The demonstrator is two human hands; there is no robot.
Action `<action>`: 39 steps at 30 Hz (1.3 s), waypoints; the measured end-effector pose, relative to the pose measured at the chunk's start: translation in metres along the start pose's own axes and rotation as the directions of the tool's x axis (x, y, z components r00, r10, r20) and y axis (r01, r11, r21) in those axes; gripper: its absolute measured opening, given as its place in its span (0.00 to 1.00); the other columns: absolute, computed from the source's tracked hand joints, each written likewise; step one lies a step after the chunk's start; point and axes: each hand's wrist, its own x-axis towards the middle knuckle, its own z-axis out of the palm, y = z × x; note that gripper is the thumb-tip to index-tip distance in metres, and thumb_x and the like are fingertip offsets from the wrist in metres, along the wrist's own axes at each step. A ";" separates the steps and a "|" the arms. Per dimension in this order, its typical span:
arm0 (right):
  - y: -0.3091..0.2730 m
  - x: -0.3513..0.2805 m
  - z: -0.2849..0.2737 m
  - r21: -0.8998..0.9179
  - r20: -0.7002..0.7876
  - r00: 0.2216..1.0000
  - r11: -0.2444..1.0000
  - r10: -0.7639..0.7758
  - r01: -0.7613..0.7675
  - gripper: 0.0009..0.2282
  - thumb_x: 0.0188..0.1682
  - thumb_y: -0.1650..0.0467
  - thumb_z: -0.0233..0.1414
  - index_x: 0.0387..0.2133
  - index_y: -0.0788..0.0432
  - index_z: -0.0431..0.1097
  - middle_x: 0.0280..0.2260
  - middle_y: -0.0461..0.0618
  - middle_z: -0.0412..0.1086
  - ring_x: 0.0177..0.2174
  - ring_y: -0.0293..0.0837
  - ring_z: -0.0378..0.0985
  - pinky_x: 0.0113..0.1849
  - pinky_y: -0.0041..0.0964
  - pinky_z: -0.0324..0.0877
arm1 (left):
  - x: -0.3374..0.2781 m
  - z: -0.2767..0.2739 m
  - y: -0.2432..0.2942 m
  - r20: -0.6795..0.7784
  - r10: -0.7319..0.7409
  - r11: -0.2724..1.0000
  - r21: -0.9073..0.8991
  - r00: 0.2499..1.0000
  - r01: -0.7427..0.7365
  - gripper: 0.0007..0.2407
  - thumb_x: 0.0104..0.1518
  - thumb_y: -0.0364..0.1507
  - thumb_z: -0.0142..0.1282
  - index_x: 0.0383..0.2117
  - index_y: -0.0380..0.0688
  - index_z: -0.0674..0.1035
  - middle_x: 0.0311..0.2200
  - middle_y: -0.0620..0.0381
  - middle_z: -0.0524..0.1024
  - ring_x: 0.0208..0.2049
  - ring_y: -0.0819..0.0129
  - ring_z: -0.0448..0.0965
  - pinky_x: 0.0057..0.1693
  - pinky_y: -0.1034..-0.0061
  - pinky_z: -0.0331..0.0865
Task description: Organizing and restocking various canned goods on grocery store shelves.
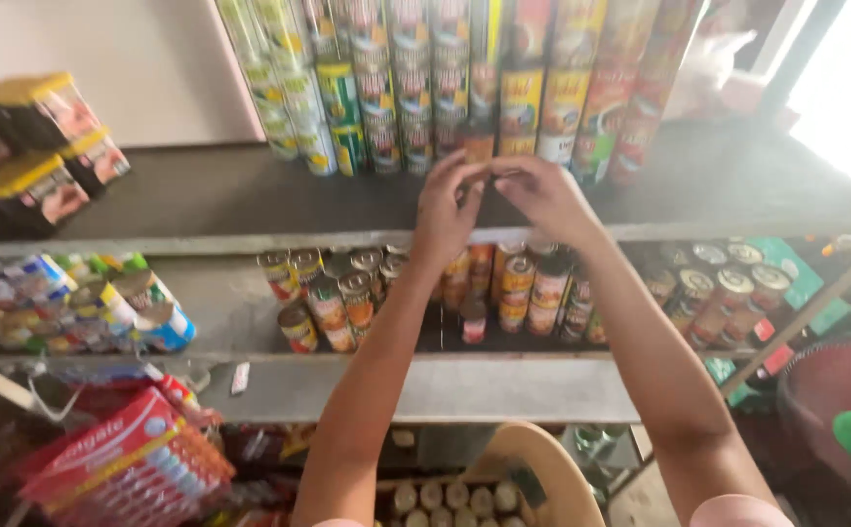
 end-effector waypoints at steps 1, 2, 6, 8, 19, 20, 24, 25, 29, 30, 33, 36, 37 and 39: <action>0.015 0.014 0.014 -0.024 -0.023 0.999 0.999 -0.026 0.025 0.11 0.54 0.74 0.56 0.50 0.62 0.73 0.42 0.49 0.77 0.41 0.38 0.77 0.46 0.36 0.73 | 0.011 0.006 -0.042 0.000 0.040 0.999 -0.012 0.999 -0.040 0.11 0.62 0.25 0.56 0.50 0.39 0.78 0.58 0.41 0.74 0.57 0.52 0.77 0.53 0.69 0.78; 0.032 0.031 0.026 -0.115 -0.088 0.993 0.991 -0.082 0.071 0.11 0.51 0.75 0.56 0.47 0.62 0.74 0.42 0.54 0.76 0.41 0.46 0.78 0.44 0.40 0.73 | 0.026 0.013 -0.083 -0.020 0.080 0.982 0.172 0.997 -0.075 0.14 0.61 0.25 0.58 0.53 0.40 0.77 0.57 0.40 0.74 0.57 0.48 0.76 0.57 0.65 0.74; 0.047 0.061 0.038 -0.397 -0.155 0.980 0.916 -0.123 0.052 0.14 0.46 0.76 0.56 0.47 0.62 0.73 0.45 0.63 0.71 0.45 0.62 0.76 0.44 0.49 0.72 | 0.059 0.022 -0.139 0.003 0.078 0.939 0.335 0.997 -0.075 0.22 0.55 0.25 0.60 0.58 0.42 0.73 0.53 0.38 0.75 0.54 0.42 0.75 0.59 0.57 0.69; 0.064 0.066 0.037 -0.419 -0.152 0.979 0.906 -0.136 0.061 0.15 0.45 0.77 0.55 0.48 0.62 0.71 0.47 0.63 0.70 0.47 0.63 0.74 0.45 0.50 0.71 | 0.065 0.021 -0.126 0.016 0.022 0.946 0.324 1.000 -0.026 0.21 0.54 0.25 0.62 0.56 0.42 0.73 0.50 0.39 0.76 0.52 0.43 0.76 0.56 0.58 0.70; 0.084 0.051 0.034 -0.235 -0.167 0.981 0.970 -0.097 0.056 0.32 0.43 0.74 0.62 0.61 0.65 0.56 0.50 0.64 0.66 0.48 0.62 0.73 0.48 0.49 0.69 | 0.051 0.012 -0.111 -0.007 -0.134 0.979 0.152 0.991 0.133 0.18 0.52 0.26 0.71 0.46 0.44 0.74 0.37 0.51 0.81 0.37 0.63 0.82 0.46 0.70 0.75; 0.070 0.048 0.026 -0.092 -0.174 0.984 0.996 -0.036 0.020 0.28 0.45 0.74 0.62 0.61 0.61 0.61 0.49 0.57 0.67 0.46 0.53 0.74 0.44 0.44 0.72 | 0.055 0.005 -0.090 0.013 -0.066 0.998 0.006 0.998 0.066 0.23 0.52 0.27 0.73 0.51 0.44 0.72 0.41 0.50 0.80 0.39 0.67 0.81 0.47 0.71 0.76; 0.003 0.017 -0.002 0.161 -0.171 0.985 0.987 0.017 0.011 0.23 0.53 0.75 0.60 0.62 0.59 0.65 0.48 0.48 0.65 0.45 0.38 0.74 0.45 0.35 0.78 | 0.046 -0.029 -0.006 0.134 0.003 0.955 -0.293 0.991 0.037 0.33 0.54 0.32 0.71 0.64 0.41 0.64 0.58 0.44 0.73 0.50 0.68 0.79 0.53 0.70 0.76; -0.015 -0.001 -0.006 0.179 -0.145 0.988 0.984 0.044 -0.018 0.23 0.53 0.75 0.60 0.62 0.59 0.65 0.48 0.48 0.65 0.45 0.38 0.74 0.45 0.35 0.78 | 0.036 -0.034 0.003 0.129 -0.036 0.955 -0.287 0.991 0.073 0.33 0.54 0.32 0.71 0.64 0.41 0.64 0.58 0.44 0.73 0.50 0.68 0.79 0.53 0.70 0.76; -0.070 -0.068 -0.016 -0.051 -0.063 0.991 0.992 0.116 -0.119 0.19 0.56 0.74 0.64 0.59 0.61 0.69 0.36 0.46 0.70 0.36 0.34 0.72 0.39 0.29 0.71 | -0.009 -0.050 0.035 0.418 -0.079 0.933 -0.290 0.905 0.215 0.29 0.59 0.31 0.68 0.65 0.43 0.66 0.60 0.45 0.74 0.55 0.67 0.80 0.57 0.70 0.78; -0.080 -0.085 -0.017 -0.101 -0.039 0.985 0.980 0.171 -0.174 0.17 0.56 0.73 0.65 0.56 0.61 0.72 0.32 0.46 0.69 0.32 0.33 0.70 0.35 0.28 0.70 | -0.021 -0.053 0.043 0.528 -0.103 0.922 -0.268 0.843 0.280 0.27 0.61 0.30 0.67 0.65 0.43 0.67 0.61 0.46 0.75 0.55 0.66 0.81 0.57 0.70 0.78; -0.051 -0.123 0.015 0.011 0.003 0.971 0.971 0.239 -0.239 0.17 0.51 0.73 0.64 0.53 0.62 0.72 0.39 0.47 0.74 0.37 0.33 0.77 0.40 0.29 0.76 | -0.071 -0.041 0.001 0.629 -0.082 0.890 -0.304 0.773 0.341 0.26 0.62 0.25 0.64 0.65 0.42 0.65 0.62 0.47 0.73 0.58 0.64 0.78 0.62 0.70 0.75; -0.022 -0.137 0.052 -0.097 0.005 0.957 0.952 0.291 -0.289 0.16 0.45 0.72 0.68 0.46 0.60 0.75 0.38 0.48 0.72 0.33 0.38 0.76 0.34 0.33 0.73 | -0.103 -0.033 -0.031 0.580 -0.050 0.957 -0.205 0.813 0.205 0.26 0.59 0.22 0.63 0.64 0.41 0.66 0.61 0.48 0.73 0.58 0.65 0.77 0.63 0.71 0.73; -0.004 -0.140 0.065 -0.089 -0.004 0.958 0.954 0.286 -0.285 0.16 0.45 0.72 0.68 0.46 0.60 0.75 0.38 0.48 0.72 0.33 0.38 0.76 0.34 0.33 0.73 | -0.111 -0.027 -0.045 0.585 -0.047 0.960 -0.196 0.809 0.198 0.26 0.59 0.22 0.63 0.64 0.41 0.66 0.61 0.48 0.73 0.58 0.65 0.77 0.63 0.71 0.73; 0.031 -0.148 0.088 -0.176 -0.053 0.989 0.974 0.135 -0.142 0.17 0.45 0.75 0.66 0.48 0.60 0.75 0.37 0.52 0.70 0.36 0.44 0.75 0.38 0.36 0.72 | -0.128 -0.014 -0.075 0.495 -0.125 0.960 -0.157 0.860 0.231 0.26 0.55 0.18 0.59 0.62 0.41 0.68 0.58 0.50 0.74 0.54 0.68 0.79 0.60 0.73 0.74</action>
